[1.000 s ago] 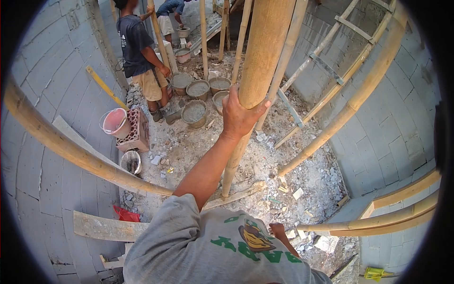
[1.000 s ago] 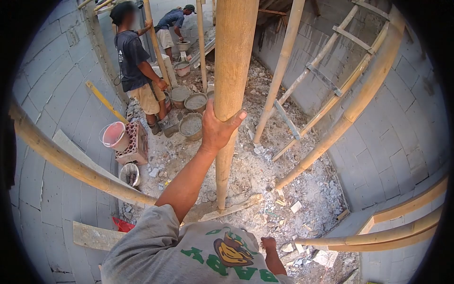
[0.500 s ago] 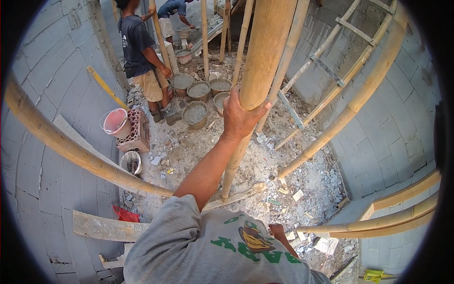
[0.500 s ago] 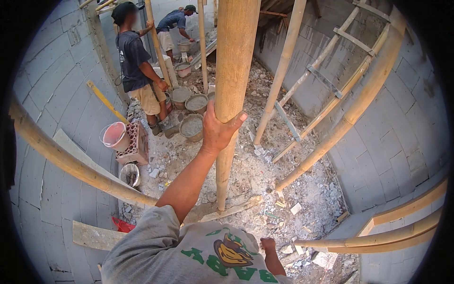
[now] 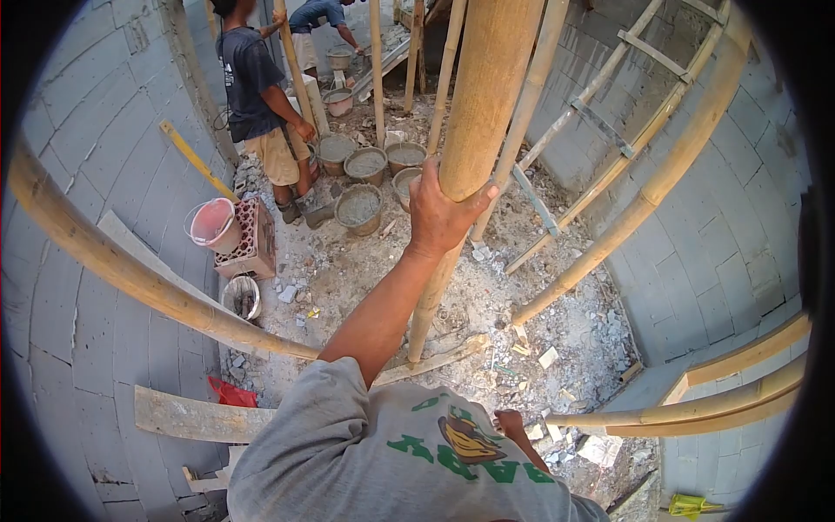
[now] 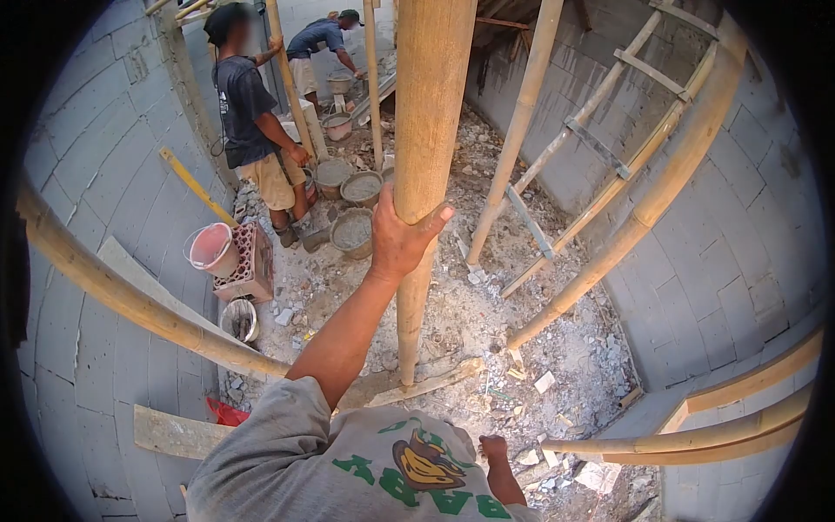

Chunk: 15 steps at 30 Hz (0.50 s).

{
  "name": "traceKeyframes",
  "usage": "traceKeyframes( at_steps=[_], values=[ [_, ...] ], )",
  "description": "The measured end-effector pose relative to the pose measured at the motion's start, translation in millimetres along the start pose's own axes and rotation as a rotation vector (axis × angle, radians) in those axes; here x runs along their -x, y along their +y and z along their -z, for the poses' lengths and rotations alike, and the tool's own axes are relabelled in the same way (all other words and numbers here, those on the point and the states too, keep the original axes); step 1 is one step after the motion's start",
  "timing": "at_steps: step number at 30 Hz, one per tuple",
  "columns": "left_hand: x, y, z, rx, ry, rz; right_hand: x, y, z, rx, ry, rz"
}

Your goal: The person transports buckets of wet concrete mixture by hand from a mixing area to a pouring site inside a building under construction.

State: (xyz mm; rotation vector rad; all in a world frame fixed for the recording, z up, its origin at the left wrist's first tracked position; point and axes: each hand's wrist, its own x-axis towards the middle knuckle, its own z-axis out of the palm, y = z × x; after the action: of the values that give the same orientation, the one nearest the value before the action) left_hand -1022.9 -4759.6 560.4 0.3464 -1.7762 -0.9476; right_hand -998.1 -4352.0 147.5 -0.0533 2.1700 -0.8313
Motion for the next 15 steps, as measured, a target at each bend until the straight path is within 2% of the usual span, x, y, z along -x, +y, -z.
traceKeyframes(
  at_steps=[1,15],
  values=[
    [0.1,0.1,0.0,0.0,0.001,-0.001,0.0,-3.0,-0.8,-0.165,0.01,-0.16],
    [-0.2,0.5,-0.8,-0.015,0.041,-0.052,-14.6,13.7,-1.4,-0.131,-0.011,-0.172]
  ],
)
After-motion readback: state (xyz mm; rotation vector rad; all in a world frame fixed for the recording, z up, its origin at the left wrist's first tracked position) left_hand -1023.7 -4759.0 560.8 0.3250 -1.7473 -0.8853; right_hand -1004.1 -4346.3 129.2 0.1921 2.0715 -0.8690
